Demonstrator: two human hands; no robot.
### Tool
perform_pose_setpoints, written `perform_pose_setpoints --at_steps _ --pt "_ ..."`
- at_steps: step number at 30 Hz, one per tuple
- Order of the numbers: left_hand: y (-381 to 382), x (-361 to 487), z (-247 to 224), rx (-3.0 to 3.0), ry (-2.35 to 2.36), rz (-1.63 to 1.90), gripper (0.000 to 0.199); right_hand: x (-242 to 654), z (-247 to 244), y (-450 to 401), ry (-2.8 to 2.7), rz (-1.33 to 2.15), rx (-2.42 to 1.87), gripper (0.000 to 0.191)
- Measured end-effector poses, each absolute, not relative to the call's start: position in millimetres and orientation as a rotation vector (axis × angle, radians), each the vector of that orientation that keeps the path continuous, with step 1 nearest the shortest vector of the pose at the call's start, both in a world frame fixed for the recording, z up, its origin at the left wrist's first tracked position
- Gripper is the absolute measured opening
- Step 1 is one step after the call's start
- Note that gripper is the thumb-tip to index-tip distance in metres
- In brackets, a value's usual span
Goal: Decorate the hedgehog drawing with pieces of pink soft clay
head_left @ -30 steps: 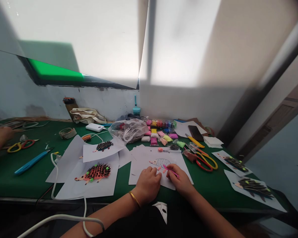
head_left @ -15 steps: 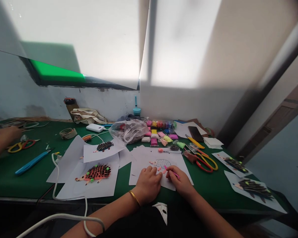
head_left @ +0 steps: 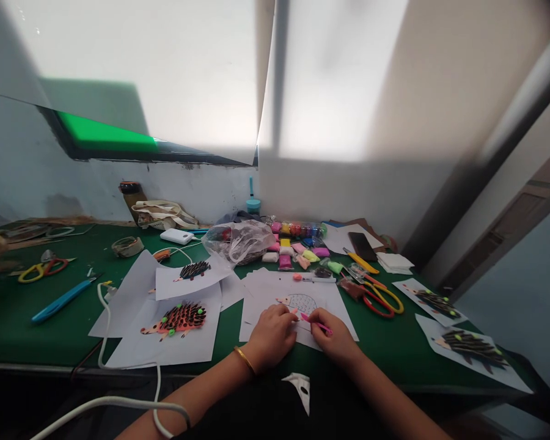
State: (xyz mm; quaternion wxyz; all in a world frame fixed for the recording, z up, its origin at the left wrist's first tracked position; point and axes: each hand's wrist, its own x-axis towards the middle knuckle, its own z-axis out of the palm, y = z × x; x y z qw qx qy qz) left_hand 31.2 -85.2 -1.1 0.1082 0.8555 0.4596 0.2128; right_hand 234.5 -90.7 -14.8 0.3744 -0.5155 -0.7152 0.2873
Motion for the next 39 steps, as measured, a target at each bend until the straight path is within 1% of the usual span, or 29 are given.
perform_pose_setpoints --at_steps 2,6,8,17,30,39 --pt "-85.4 30.9 -1.9 2.513 1.356 0.657 0.03 234.5 -14.1 -91.8 -1.856 0.724 -1.326 0.015" --pt "-88.9 32.8 -1.2 2.595 1.358 0.648 0.017 234.4 -14.5 -92.8 -1.924 0.705 -1.311 0.017" --pt "-90.4 34.1 -0.9 2.635 1.361 0.643 0.014 234.0 -15.2 -92.9 -1.951 0.698 -1.295 0.017" --pt "-90.8 34.5 -2.9 2.684 1.371 0.629 0.012 231.3 -14.7 -93.3 -2.007 0.658 -1.299 0.017" --pt "-91.7 35.0 -2.2 2.698 1.361 0.634 0.009 230.5 -13.8 -93.0 -2.212 0.443 -1.317 0.012" --pt "-90.7 34.7 -2.8 2.705 1.348 0.663 0.007 228.1 -11.7 -94.0 -2.238 0.408 -1.33 0.011"
